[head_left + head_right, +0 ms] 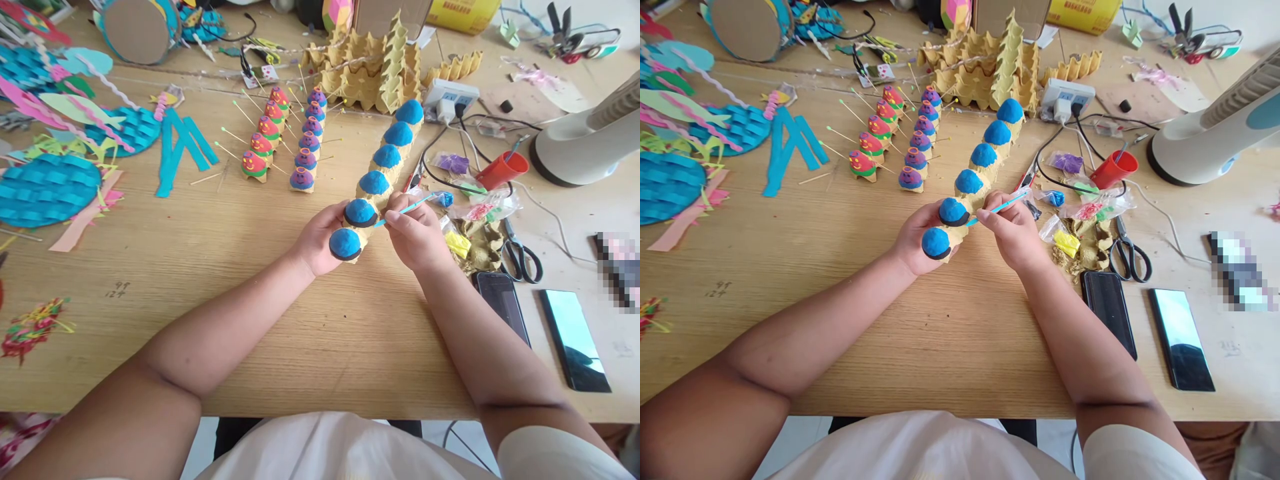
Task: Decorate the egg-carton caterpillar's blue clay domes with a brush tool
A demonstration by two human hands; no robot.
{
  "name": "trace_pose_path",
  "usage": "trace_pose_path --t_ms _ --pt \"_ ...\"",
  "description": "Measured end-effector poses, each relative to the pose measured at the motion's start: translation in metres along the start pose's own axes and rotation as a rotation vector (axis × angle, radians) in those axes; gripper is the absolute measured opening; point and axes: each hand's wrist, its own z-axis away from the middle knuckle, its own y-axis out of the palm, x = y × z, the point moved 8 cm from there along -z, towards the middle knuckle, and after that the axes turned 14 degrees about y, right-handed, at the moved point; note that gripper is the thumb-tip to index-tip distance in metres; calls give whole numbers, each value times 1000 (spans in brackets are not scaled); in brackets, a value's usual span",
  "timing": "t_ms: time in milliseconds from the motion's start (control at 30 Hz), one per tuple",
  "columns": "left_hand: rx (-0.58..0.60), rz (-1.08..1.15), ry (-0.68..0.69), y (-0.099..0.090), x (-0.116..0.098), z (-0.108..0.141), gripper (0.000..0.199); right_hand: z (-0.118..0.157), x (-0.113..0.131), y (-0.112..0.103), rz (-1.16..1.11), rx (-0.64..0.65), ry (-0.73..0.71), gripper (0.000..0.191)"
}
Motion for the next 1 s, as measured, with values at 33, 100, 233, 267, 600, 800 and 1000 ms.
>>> trace_pose_path --t_ms 33,100,233,267,600,800,1000 --pt "-3 3 2 0 0 0 32 0 1 1 9 7 -8 51" --pt "-11 14 -1 1 0 1 31 1 2 3 32 15 -22 52" --pt "-37 29 -20 2 0 2 28 1 2 2 61 -1 -41 53" --pt "-39 30 -26 2 0 2 27 0 2 2 64 -3 -48 53" --pt "-58 12 -38 1 0 5 30 0 0 -1 74 11 -88 49" --pt "-56 24 -61 5 0 5 28 1 2 -1 92 -7 -108 48" --pt "-68 41 -68 11 -2 8 36 1 2 -1 60 28 -131 40"
